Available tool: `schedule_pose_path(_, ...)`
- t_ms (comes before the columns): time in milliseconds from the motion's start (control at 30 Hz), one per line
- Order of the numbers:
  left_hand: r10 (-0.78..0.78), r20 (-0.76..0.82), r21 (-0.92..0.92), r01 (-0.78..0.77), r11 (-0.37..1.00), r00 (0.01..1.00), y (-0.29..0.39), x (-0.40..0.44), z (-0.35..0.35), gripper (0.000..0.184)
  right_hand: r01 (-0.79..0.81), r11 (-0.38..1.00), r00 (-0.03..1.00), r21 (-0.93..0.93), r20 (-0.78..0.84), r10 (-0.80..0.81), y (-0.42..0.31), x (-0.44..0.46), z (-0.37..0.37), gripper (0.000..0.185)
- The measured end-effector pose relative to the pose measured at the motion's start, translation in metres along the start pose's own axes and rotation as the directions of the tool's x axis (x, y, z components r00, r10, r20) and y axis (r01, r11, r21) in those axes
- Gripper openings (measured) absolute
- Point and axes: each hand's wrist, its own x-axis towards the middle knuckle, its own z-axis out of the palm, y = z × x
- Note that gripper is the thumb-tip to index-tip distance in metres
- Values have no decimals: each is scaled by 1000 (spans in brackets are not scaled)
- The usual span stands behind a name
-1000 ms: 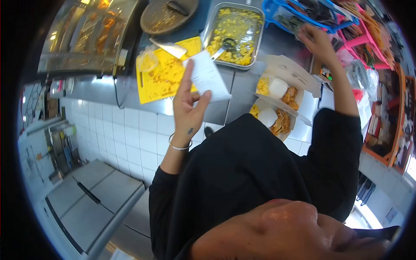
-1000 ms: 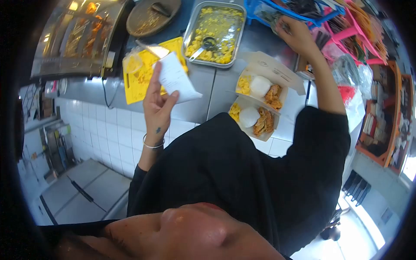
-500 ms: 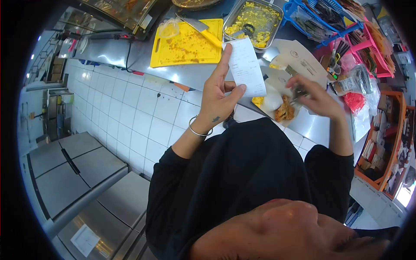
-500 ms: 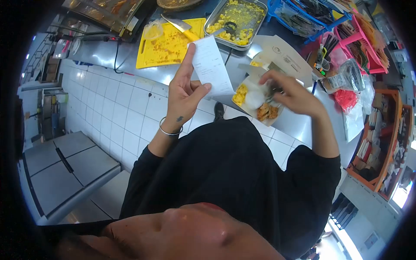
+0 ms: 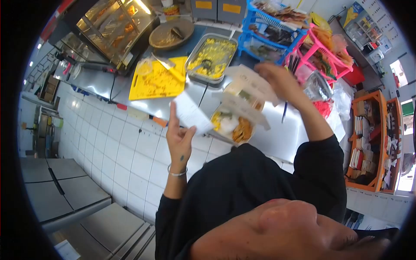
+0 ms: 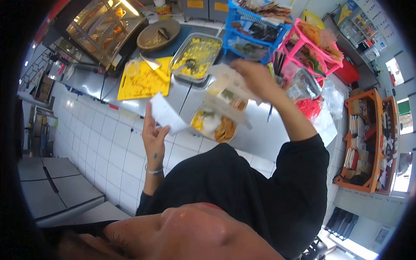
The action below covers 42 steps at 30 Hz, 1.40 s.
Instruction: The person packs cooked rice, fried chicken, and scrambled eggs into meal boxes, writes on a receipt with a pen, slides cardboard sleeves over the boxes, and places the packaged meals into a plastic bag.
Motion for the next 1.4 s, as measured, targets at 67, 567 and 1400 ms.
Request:
schedule_pose_path(67, -8, -75, -23, 6, 1000, 997, -17, -2, 13, 88, 74, 991, 890, -112, -441, -116, 74, 38, -41, 25)
schedule_pose_path(567, -96, -405, 29, 118, 993, 909, -38, -20, 88, 86, -454, 692, 882, -561, -174, 438, 223, 270, -103, 61)
schedule_pose_path(1400, -114, -543, 29, 154, 988, 832, -45, -60, 62, 81, 162, 982, 865, 99, 464, -190, 86, 63, 66, 38)
